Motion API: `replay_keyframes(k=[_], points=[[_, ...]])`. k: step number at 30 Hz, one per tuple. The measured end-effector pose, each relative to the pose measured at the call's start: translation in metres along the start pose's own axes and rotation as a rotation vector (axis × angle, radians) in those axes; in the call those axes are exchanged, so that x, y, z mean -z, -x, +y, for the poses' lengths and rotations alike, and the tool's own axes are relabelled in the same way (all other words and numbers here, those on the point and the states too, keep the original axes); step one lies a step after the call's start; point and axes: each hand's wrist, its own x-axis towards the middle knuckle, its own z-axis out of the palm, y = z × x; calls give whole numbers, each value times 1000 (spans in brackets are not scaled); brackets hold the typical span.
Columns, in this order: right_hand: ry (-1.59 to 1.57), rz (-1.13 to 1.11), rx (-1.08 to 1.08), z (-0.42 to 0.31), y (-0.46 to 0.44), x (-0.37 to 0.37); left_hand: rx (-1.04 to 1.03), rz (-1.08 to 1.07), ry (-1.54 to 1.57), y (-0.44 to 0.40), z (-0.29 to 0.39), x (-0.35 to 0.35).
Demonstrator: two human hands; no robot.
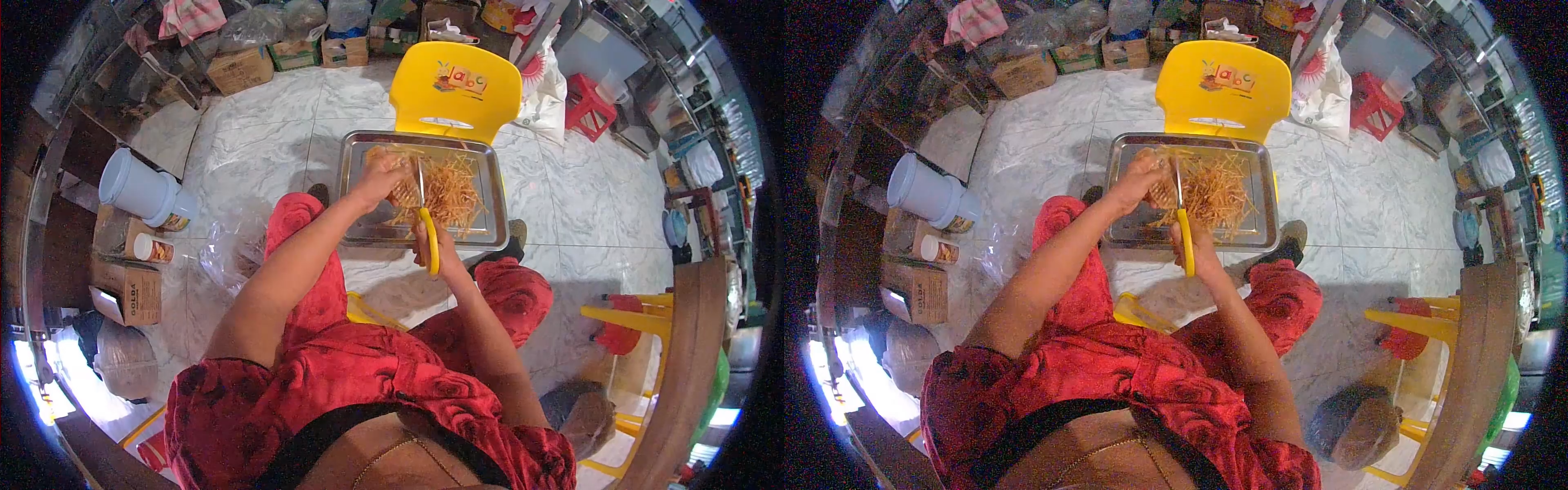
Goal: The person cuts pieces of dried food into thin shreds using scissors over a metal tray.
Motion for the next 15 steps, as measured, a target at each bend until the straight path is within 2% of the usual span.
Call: replay_keyframes(k=[1,5,8,11,15], points=[[-51,-18,-16,3,-4,2,30,-71,-12,1,-2,0],[-153,-28,-117,6,-2,5,56,-99,18,-2,-8,-1],[-76,59,-158,-3,4,1,13,-107,35,-2,-8,-4],[-104,5,-122,4,-1,9,49,-72,41,0,-3,-6],[-44,54,-70,-1,-1,6,-35,-22,107,-2,-2,-5]])
